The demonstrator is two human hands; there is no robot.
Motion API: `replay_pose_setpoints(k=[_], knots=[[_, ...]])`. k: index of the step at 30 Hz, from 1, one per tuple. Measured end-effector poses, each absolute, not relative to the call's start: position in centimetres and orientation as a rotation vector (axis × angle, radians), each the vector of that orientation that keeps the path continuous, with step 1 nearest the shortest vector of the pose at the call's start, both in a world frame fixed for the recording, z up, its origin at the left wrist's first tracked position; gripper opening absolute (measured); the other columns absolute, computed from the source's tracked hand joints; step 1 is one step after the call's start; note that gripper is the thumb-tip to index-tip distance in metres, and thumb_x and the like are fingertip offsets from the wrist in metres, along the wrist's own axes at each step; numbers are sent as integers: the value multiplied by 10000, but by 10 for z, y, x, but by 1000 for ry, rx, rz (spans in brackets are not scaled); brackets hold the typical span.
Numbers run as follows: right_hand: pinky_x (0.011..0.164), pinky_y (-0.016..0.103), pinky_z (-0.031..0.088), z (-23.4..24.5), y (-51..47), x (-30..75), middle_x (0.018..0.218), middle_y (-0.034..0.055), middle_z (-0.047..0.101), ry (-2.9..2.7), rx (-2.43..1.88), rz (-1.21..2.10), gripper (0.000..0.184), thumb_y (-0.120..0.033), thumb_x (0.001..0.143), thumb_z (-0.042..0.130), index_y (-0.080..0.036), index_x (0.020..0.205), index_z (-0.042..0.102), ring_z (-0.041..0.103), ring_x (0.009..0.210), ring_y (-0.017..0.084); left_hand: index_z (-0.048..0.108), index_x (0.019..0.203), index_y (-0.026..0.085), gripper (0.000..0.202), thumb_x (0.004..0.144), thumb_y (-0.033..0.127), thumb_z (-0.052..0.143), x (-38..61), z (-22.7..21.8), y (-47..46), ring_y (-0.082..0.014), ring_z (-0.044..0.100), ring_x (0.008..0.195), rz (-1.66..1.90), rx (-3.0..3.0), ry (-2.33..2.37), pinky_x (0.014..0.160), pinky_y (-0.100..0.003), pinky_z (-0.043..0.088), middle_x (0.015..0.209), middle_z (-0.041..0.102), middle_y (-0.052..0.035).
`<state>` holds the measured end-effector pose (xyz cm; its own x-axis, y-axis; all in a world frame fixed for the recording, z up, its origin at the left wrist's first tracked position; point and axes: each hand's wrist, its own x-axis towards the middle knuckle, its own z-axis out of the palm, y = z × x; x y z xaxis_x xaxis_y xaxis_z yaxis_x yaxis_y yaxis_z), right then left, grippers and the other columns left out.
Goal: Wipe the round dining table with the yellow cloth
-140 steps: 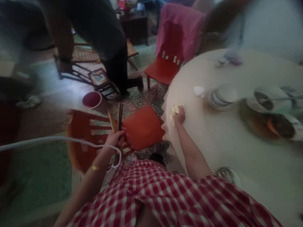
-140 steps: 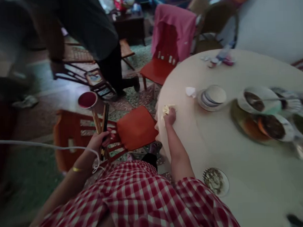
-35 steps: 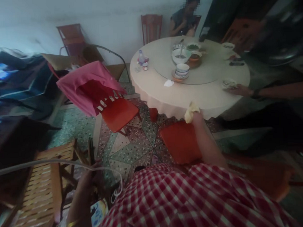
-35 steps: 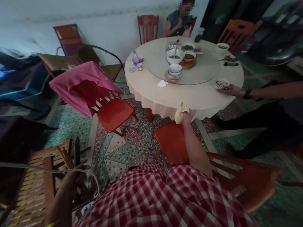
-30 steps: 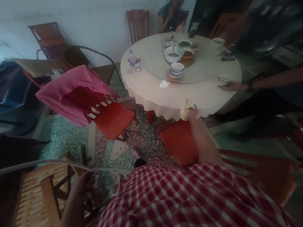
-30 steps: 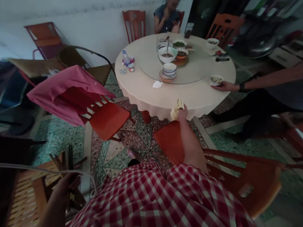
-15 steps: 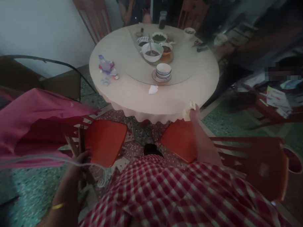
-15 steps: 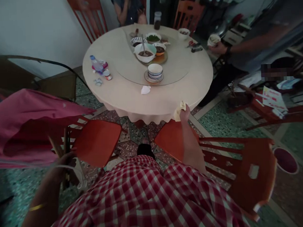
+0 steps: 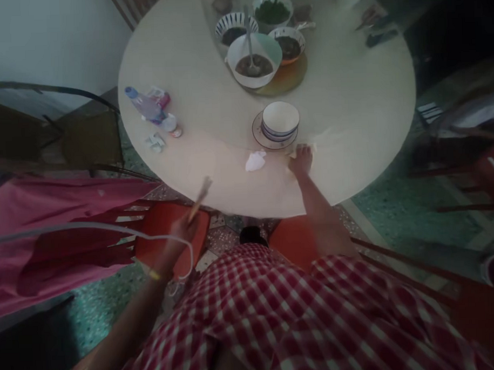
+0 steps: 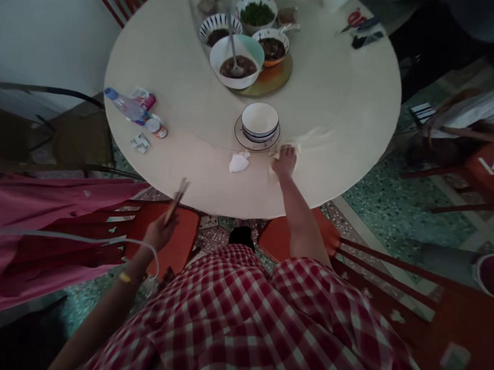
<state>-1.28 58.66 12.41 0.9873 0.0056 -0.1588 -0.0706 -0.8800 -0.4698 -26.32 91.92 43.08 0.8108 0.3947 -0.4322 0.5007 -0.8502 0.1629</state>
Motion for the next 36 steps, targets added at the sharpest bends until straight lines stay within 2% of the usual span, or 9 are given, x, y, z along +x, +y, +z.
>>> replay_pose_setpoints(k=[2,4,8,12,15,20,25,29,36], knots=[[1061,529,336,132,601,-12,1471,254,405,-49,-2654,244,638,-344,866,502,-51,1429,437,324,1368,375,670,1141,164,350,850,226,486,-203,405,890,-234,666,976,-773,2839,272,836,-326,533,1166,682,-126],[1077,520,333,137,600,-18,1472,235,422,-199,-2601,265,626,-336,852,523,-66,1413,460,330,1378,366,657,1195,169,395,829,145,510,-149,380,864,-265,565,1205,-881,2880,-107,980,-369,494,1448,511,-144],[1089,498,356,134,578,-22,1416,205,494,-343,-2423,272,548,-303,827,548,-108,1338,534,384,1362,328,651,1212,173,368,902,145,453,-75,333,827,-305,522,1209,-985,2932,-420,898,-427,523,1583,321,-144],[1089,545,346,135,583,-20,1402,226,497,-228,-2427,272,552,-292,798,586,-106,1316,539,384,1359,357,663,1177,127,375,965,163,357,-48,299,817,-285,588,1077,-1043,2958,-381,827,-405,524,1404,478,-206],[1118,562,308,148,614,-28,1434,205,470,-287,-2380,289,558,-275,813,579,-122,1346,520,339,1392,358,652,1181,90,387,962,131,335,-52,296,830,-250,622,1009,-1088,2956,-361,835,-367,509,1204,582,-193],[1159,531,255,185,693,-38,1457,200,442,-495,-2224,382,537,-256,850,572,-124,1366,515,299,1416,346,697,1055,135,295,883,157,459,-105,344,889,-214,640,919,-1034,2908,36,783,-305,505,1098,636,-134],[1157,605,154,211,771,-24,1552,257,284,-444,-2202,441,609,-284,861,603,-84,1416,452,143,1476,408,715,852,162,215,803,244,523,-186,400,965,-167,611,734,-358,2700,764,685,-257,485,868,648,-69],[1139,647,115,223,809,-21,1572,279,221,-389,-2198,460,628,-289,865,603,-64,1425,431,86,1484,434,706,834,171,218,741,342,609,-234,417,999,-149,562,630,-61,2477,1113,599,-255,454,784,639,-45],[1160,562,173,245,877,-6,1543,233,312,-713,-2147,418,591,-331,918,563,-84,1439,436,208,1457,364,677,805,152,229,711,344,597,-255,438,997,-136,554,687,-5,2380,1211,635,-226,449,752,609,-23]])
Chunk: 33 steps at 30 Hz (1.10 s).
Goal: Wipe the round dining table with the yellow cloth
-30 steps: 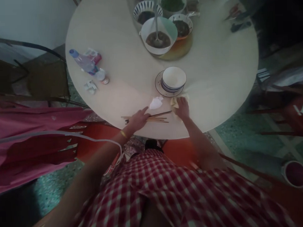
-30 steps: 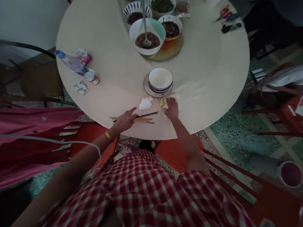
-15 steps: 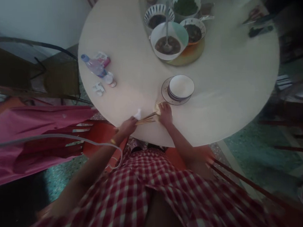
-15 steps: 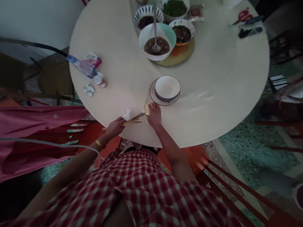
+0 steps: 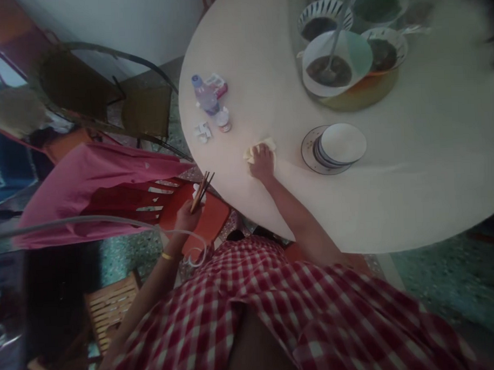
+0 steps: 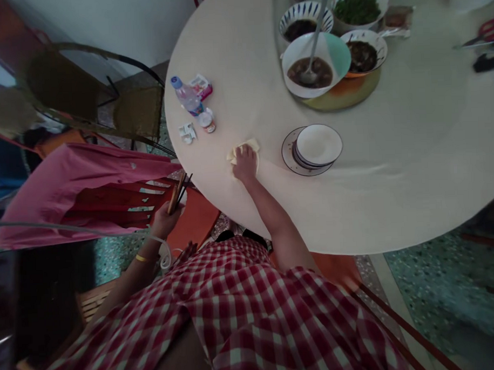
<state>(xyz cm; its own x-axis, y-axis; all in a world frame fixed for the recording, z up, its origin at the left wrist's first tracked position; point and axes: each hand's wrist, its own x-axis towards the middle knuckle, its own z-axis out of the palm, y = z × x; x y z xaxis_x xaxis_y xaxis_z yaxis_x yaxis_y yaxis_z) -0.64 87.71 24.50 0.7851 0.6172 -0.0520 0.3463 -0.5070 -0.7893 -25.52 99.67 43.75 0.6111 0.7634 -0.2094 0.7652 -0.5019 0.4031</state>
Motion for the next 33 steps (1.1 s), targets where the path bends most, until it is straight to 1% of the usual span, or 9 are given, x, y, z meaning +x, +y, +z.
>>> replay_pose_setpoints(k=[7,13,17,19,21,24,27,30,33], knots=[[1191,527,135,257,938,-16,1571,132,348,-1208,-1921,532,546,-268,883,620,-158,1409,527,198,1486,325,674,784,151,216,684,331,606,-281,445,1028,-129,544,674,11,2305,1278,649,-230,446,723,602,-19],[1201,529,142,267,883,-112,1595,84,324,-1381,-1814,593,667,-171,760,668,-223,1413,542,170,1508,313,670,795,151,235,674,337,593,-297,435,1054,-139,531,682,-24,2213,1242,654,-244,443,724,611,-29],[1193,511,242,261,823,-157,1508,76,468,-1238,-1836,602,639,-88,700,594,-215,1325,628,299,1469,290,662,758,164,188,663,308,586,-287,442,1062,-150,544,687,-61,2193,1169,631,-239,448,730,614,-32],[1165,485,325,264,818,-156,1443,72,541,-1063,-1897,598,605,-75,724,526,-224,1297,649,417,1405,255,668,755,164,180,674,303,587,-282,451,1069,-144,540,663,-44,2192,1136,611,-237,443,728,608,-27],[1151,450,364,277,842,-138,1438,69,544,-960,-1945,550,598,-72,757,489,-226,1316,637,461,1370,230,681,768,160,187,690,302,588,-281,460,1077,-136,533,641,-12,2195,1115,600,-236,436,724,602,-20],[1190,398,307,313,923,-98,1493,74,482,-1069,-1934,452,615,-62,774,525,-195,1371,592,381,1424,220,691,792,154,214,689,313,593,-286,472,1091,-125,512,617,28,2151,1154,593,-232,423,687,583,-1],[1185,418,297,343,1010,-71,1505,121,456,-1198,-1945,496,525,-89,827,566,-150,1347,603,402,1395,250,687,790,152,252,658,350,603,-297,481,1106,-126,509,626,41,2089,1188,601,-233,417,677,588,3],[1179,493,272,343,1047,-75,1530,165,408,-1201,-2005,545,518,-107,824,618,-125,1341,594,346,1423,298,686,780,156,271,629,371,617,-308,485,1120,-133,526,639,62,2056,1174,604,-237,420,697,613,-5],[1193,505,236,324,1021,-102,1553,160,376,-1185,-2002,521,587,-73,803,602,-140,1384,557,260,1474,296,687,763,163,256,608,359,634,-313,485,1133,-132,529,611,76,1993,1201,570,-232,413,662,613,2]])
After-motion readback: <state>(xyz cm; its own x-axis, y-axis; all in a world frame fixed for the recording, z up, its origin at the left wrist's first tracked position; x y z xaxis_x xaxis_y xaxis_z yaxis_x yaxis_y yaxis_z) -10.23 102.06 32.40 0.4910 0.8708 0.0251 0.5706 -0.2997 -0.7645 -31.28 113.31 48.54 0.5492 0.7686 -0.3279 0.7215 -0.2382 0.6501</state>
